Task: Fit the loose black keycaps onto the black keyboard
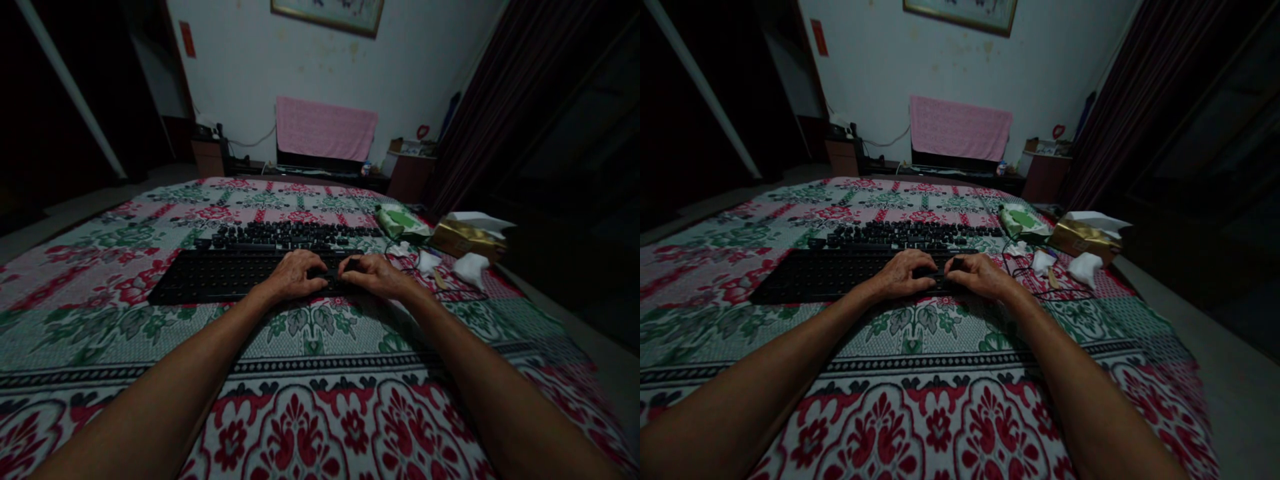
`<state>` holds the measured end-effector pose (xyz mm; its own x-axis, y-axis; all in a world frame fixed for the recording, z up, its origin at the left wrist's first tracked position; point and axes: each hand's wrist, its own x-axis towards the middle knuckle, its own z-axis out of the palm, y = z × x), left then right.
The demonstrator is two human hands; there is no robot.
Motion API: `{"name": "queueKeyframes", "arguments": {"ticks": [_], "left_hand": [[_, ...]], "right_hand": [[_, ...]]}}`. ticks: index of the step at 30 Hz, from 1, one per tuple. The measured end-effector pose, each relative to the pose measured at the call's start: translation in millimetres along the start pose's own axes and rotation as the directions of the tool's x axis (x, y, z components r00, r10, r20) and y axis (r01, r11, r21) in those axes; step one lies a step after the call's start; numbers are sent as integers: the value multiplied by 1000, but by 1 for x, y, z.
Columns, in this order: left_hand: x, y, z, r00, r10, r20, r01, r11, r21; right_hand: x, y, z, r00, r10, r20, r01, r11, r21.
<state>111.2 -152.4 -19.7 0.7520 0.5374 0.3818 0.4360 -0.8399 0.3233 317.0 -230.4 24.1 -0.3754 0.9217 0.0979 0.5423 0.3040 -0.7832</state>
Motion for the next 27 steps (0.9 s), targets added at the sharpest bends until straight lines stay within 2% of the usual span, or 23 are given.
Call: {"name": "queueKeyframes", "arguments": {"ticks": [7, 13, 19, 22, 27], "left_hand": [[0, 0, 0, 1000, 9, 3, -9, 1000, -12], [0, 0, -1, 1000, 9, -6, -9, 1000, -5], [0, 0, 0, 1000, 15, 0, -15, 1000, 3], [-1, 2, -1, 1000, 14, -3, -14, 1000, -6], [-2, 5, -3, 1000, 10, -26, -11, 999, -38]], "right_hand": [[2, 9, 5, 995, -46, -86, 48, 998, 30], [3, 15, 7, 993, 30, -111, -9, 983, 184], [1, 11, 3, 972, 106, -209, -42, 956, 291], [3, 12, 3, 969, 103, -223, -48, 970, 238], [8, 10, 14, 961, -4, -277, 31, 995, 92]]}}
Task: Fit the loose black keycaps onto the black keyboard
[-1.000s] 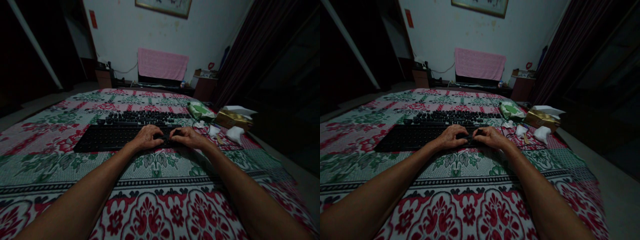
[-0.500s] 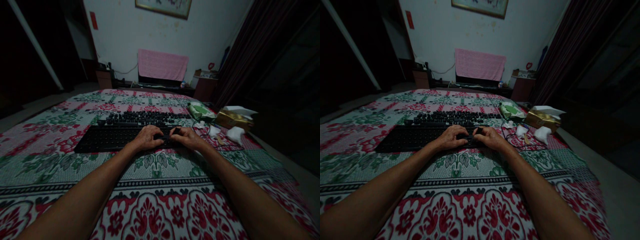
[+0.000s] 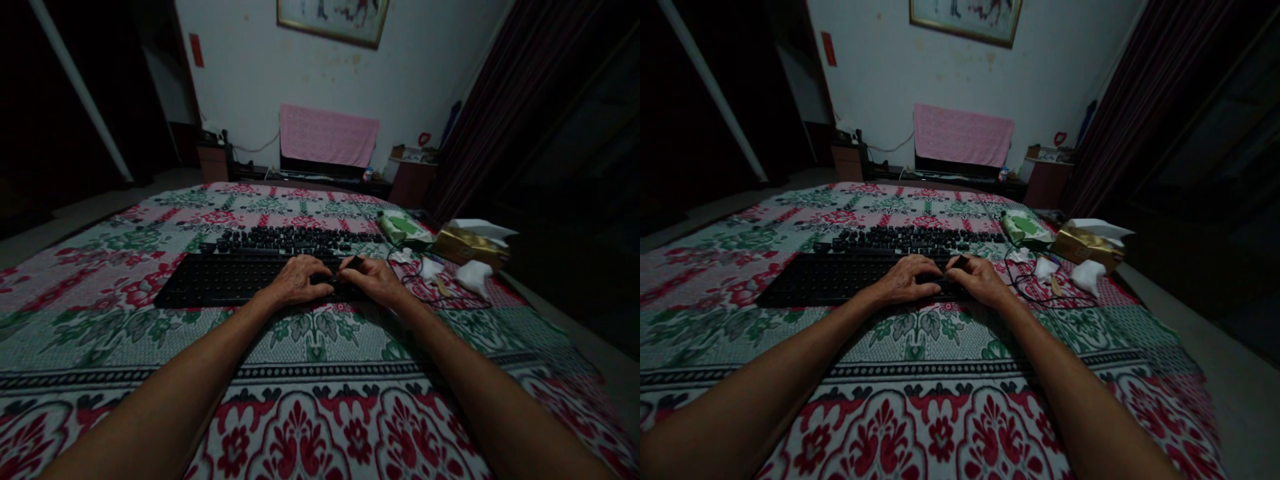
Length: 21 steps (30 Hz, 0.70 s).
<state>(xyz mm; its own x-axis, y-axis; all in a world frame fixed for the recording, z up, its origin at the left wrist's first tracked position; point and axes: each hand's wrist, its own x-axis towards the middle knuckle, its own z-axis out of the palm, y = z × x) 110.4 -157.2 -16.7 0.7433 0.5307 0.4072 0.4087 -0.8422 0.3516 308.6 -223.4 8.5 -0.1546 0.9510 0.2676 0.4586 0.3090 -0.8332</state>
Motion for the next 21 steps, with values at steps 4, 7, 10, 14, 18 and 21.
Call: {"name": "queueKeyframes", "arguments": {"ticks": [4, 7, 10, 14, 18, 21], "left_hand": [[0, -2, 1, 1000, 25, -2, -25, 1000, -11], [0, -3, 3, 999, 47, -2, -47, 998, 45], [0, 0, 4, 998, 68, 14, -69, 992, 107], [1, 6, 2, 996, 87, 28, -90, 983, 157], [2, 6, 3, 997, 78, 2, -77, 982, 171], [3, 4, 5, 997, 72, -19, -69, 987, 146]], "right_hand": [[1, -2, 11, 999, -44, -24, 44, 999, 1], [1, -2, 15, 998, 9, -57, -6, 999, 50], [0, -3, 15, 998, 10, -54, -6, 998, 63], [-3, -6, 16, 998, -4, -64, 9, 996, 91], [-1, -8, 19, 981, 81, -176, -42, 975, 218], [2, -6, 17, 961, 132, -242, -38, 932, 360]]}}
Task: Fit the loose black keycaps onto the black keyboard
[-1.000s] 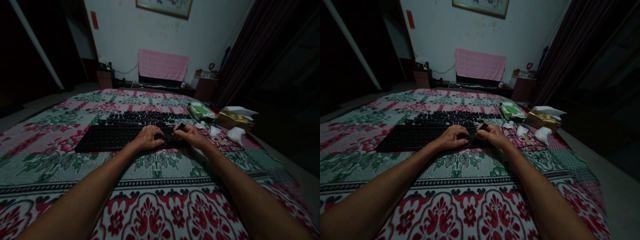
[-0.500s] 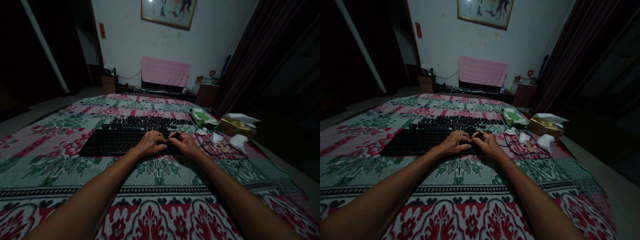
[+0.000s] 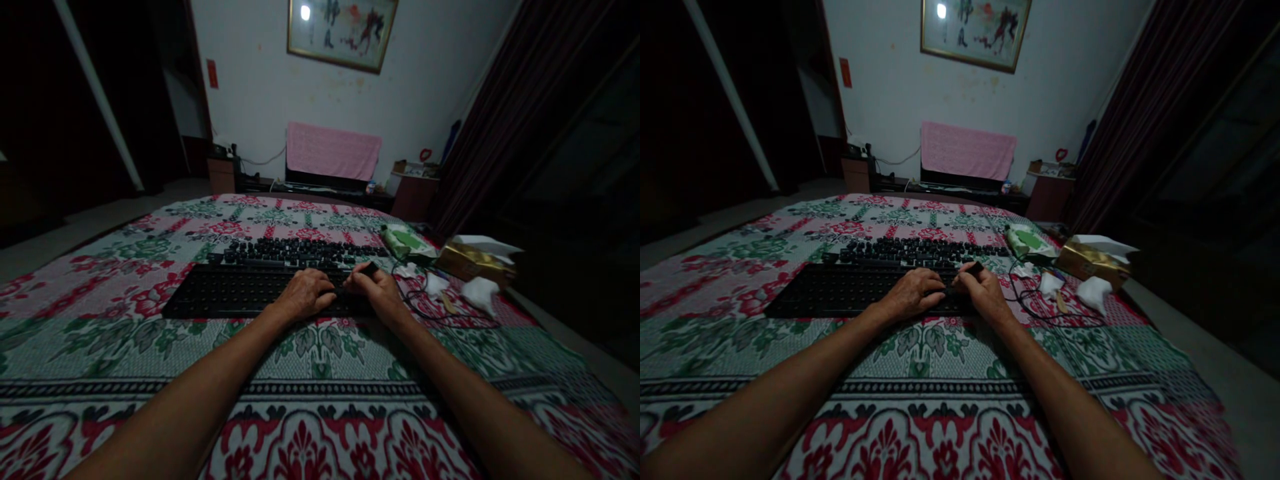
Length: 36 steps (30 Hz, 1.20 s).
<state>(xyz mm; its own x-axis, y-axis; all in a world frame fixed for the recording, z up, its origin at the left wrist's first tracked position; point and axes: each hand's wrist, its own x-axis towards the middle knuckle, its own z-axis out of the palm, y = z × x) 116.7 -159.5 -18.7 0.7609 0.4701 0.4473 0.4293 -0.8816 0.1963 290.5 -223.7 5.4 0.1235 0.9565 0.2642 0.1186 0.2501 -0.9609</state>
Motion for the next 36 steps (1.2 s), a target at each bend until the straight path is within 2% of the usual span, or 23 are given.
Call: {"name": "queueKeyframes", "arguments": {"ticks": [3, 6, 9, 11, 15, 19, 27, 32, 36], "left_hand": [[0, -3, 2, 999, -47, -20, 46, 997, -55], [0, -4, 1, 993, -114, -28, 110, 986, -125], [-1, -4, 0, 988, -152, -36, 144, 976, -161], [-1, -3, 0, 987, -153, -43, 144, 977, -156], [-1, -2, 0, 989, -142, -49, 135, 983, -125], [-1, 1, -1, 991, -126, -37, 121, 987, -108], [-2, 4, -2, 996, -77, -44, 75, 996, -48], [-2, 1, 0, 997, -60, -39, 58, 997, -60], [-3, 3, -2, 997, -70, -43, 66, 995, -78]], "right_hand": [[3, 1, -5, 999, 9, -40, -8, 1000, 25], [5, -1, -8, 997, 8, -75, -23, 978, -207], [5, -3, -4, 996, -40, -80, -8, 850, -526], [5, -1, 0, 997, -58, -52, 10, 758, -652], [5, 4, 7, 999, -22, 33, 39, 630, -776], [5, 6, 9, 999, -15, 49, 49, 545, -837], [10, 11, 8, 998, 45, 33, 5, 520, -854], [11, 14, 8, 999, 44, 31, 1, 552, -834], [8, 8, 8, 998, 57, 8, -29, 618, -786]]}}
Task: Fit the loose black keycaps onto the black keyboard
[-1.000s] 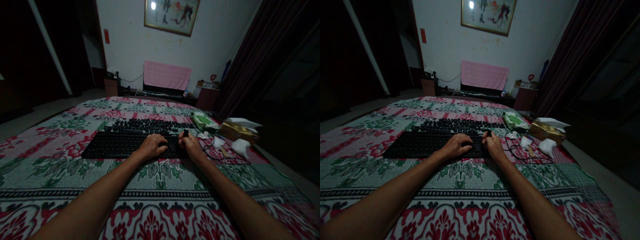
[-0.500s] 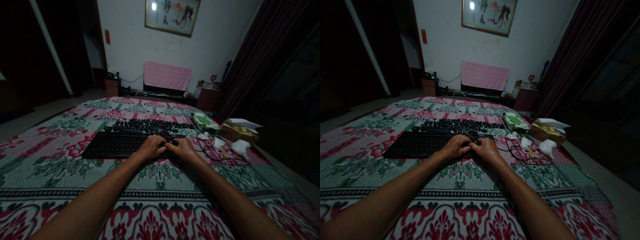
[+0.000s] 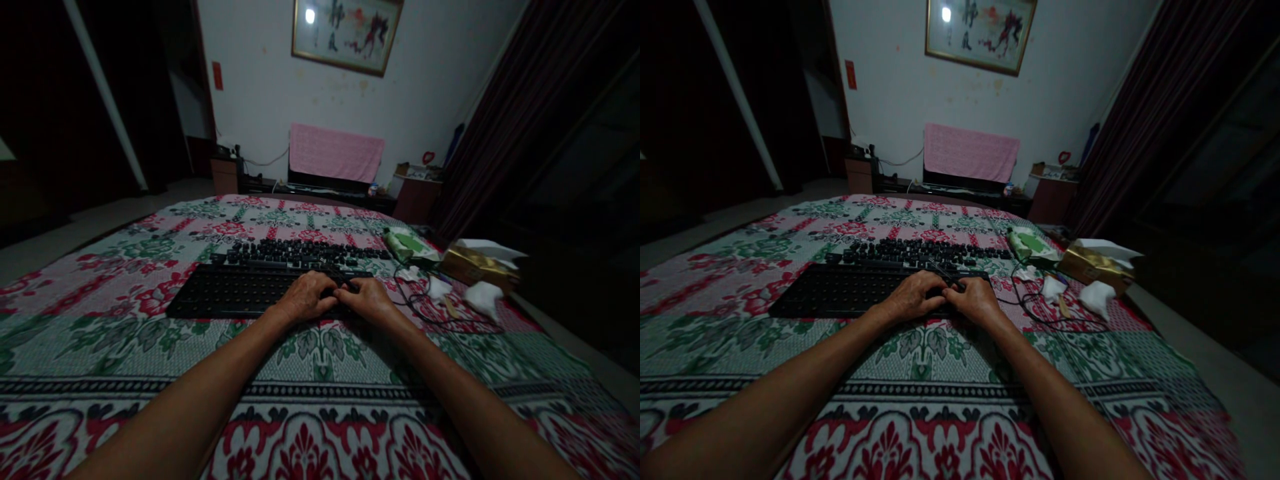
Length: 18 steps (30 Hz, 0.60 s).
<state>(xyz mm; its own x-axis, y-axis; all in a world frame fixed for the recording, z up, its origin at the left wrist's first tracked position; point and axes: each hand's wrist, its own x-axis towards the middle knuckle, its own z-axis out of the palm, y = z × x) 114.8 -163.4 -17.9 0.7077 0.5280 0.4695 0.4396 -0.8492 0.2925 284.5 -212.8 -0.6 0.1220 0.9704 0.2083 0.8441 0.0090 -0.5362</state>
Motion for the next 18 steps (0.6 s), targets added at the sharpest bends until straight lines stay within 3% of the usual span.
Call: {"name": "queueKeyframes", "arguments": {"ticks": [5, 9, 13, 18], "left_hand": [[-1, 1, -1, 1000, -8, 2, 8, 1000, 9], [-1, -1, 1, 1000, 0, -1, 0, 1000, 6], [-1, 0, 1, 1000, -2, -3, 2, 1000, -4], [-2, 0, 2, 1000, -4, -12, 4, 1000, -19]], "right_hand": [[14, 1, -23, 998, 17, -63, -13, 998, 66], [52, 14, -35, 990, 86, -112, -93, 994, -53], [87, 23, -29, 987, 149, -59, -159, 953, -256], [105, 27, -11, 978, 203, 38, -169, 894, -416]]}}
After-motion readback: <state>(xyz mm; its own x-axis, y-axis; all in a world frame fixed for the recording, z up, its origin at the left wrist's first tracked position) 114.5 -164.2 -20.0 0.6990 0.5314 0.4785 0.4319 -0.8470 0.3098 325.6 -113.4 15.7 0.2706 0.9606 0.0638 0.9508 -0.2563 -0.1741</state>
